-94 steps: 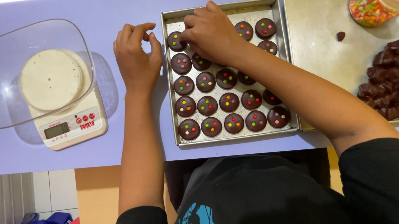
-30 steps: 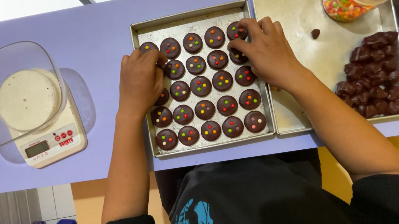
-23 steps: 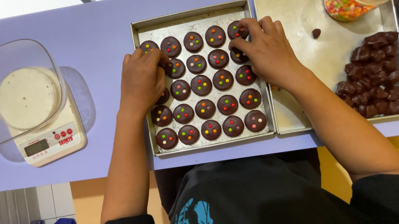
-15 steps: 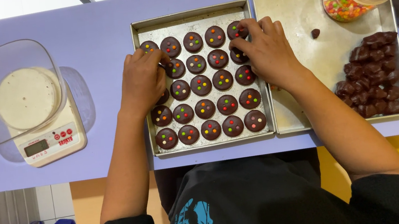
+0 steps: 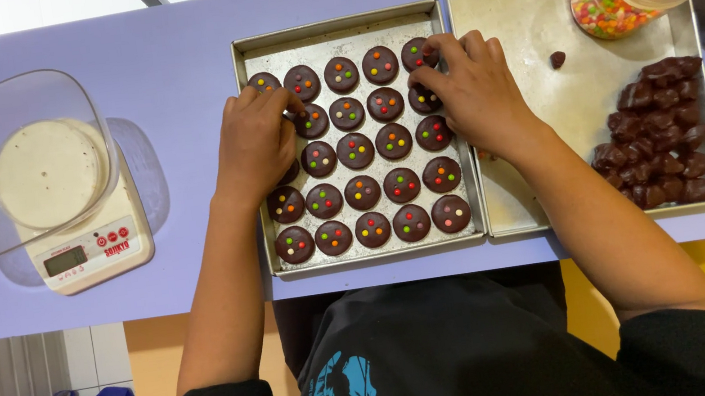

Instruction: Rolling chocolate dough into balls and decorating them with colorful candies on a baking tray.

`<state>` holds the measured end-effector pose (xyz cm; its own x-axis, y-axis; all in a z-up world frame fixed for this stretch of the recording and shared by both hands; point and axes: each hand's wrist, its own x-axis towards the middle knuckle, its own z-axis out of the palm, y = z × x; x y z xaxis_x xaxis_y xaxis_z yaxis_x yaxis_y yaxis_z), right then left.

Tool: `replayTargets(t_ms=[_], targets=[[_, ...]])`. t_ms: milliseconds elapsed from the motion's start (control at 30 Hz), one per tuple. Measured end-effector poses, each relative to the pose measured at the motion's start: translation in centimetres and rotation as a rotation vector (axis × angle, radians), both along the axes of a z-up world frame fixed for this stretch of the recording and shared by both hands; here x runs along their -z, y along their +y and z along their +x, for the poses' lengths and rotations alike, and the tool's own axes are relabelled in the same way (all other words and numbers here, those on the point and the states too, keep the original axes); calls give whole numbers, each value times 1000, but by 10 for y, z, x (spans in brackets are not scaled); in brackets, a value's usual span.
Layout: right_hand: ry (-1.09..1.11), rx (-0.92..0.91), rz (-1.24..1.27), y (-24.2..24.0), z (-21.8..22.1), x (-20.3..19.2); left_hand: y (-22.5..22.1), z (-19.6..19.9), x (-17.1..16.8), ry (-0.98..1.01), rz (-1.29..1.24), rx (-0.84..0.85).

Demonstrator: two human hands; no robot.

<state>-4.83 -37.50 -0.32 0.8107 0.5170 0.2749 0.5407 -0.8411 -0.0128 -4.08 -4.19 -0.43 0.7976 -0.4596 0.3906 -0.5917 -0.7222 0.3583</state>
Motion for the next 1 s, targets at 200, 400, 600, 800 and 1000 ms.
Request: replayTargets(t_ms=[200, 400, 600, 800, 1000], targets=[[65, 38, 45, 6, -6, -12, 2, 3, 14, -92, 26, -66], [90, 46, 46, 6, -7, -13, 3, 3, 14, -104, 43, -74], [45, 6, 106, -1, -1, -8, 7, 0, -12, -40, -14, -57], [-60, 54, 340, -28, -11, -50, 27, -23, -65, 125, -134, -277], [-200, 162, 589, -75, -66, -101, 21, -62, -65, 555, -185, -419]])
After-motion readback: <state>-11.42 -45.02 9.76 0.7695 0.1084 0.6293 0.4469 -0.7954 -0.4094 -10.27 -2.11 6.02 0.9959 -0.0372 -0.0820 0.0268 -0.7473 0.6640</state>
